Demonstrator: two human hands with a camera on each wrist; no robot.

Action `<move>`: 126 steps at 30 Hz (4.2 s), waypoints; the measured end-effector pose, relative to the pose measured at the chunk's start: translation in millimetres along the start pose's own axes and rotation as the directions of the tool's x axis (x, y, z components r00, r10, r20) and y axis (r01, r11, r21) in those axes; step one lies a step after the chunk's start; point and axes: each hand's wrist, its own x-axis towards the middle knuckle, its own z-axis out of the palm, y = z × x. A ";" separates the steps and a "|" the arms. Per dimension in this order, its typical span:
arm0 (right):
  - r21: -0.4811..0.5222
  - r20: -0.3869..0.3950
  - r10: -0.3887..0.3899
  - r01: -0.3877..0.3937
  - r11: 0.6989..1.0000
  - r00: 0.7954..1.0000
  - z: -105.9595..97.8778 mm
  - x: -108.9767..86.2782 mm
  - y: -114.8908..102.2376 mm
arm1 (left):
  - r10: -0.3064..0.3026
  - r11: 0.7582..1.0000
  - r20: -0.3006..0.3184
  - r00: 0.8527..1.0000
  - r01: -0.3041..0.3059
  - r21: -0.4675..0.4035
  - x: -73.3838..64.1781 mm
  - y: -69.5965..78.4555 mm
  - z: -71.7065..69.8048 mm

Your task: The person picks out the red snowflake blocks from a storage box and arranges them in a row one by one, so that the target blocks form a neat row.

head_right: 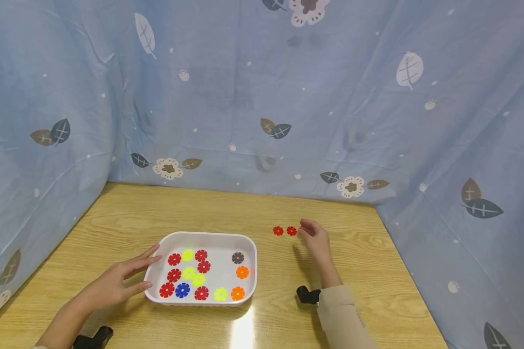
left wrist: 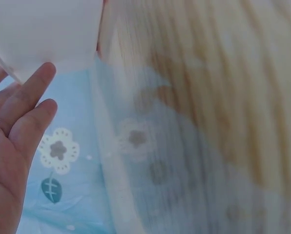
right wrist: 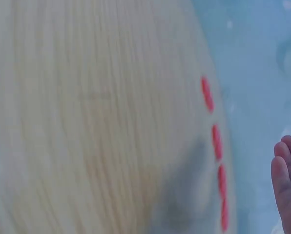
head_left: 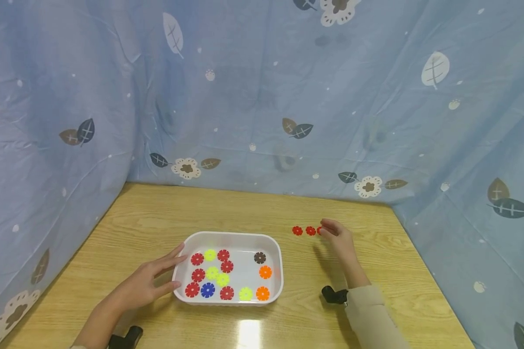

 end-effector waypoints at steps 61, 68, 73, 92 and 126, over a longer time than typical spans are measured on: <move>-0.083 0.847 -0.154 0.413 0.907 0.508 164.7 -62.2 -62.0 | -0.018 1.000 0.016 1.000 0.018 0.010 3.6 -0.2 -5.0; -0.124 0.863 -0.139 0.471 0.873 0.485 168.0 -63.8 -56.6 | -0.015 1.000 0.006 1.000 0.015 0.003 2.4 1.7 -3.2; -0.148 0.862 -0.123 0.476 0.867 0.492 169.6 -64.8 -57.0 | -0.007 1.000 0.004 1.000 0.007 0.001 2.4 1.7 -2.5; -0.229 0.872 -0.200 0.734 0.639 0.446 183.1 -67.2 -55.5 | -0.021 1.000 0.009 1.000 0.021 -0.011 2.6 -1.8 -2.4; -0.200 0.897 -0.196 0.758 0.621 0.397 183.0 -64.9 -56.5 | -0.023 1.000 0.021 1.000 0.023 -0.005 2.6 1.3 -3.6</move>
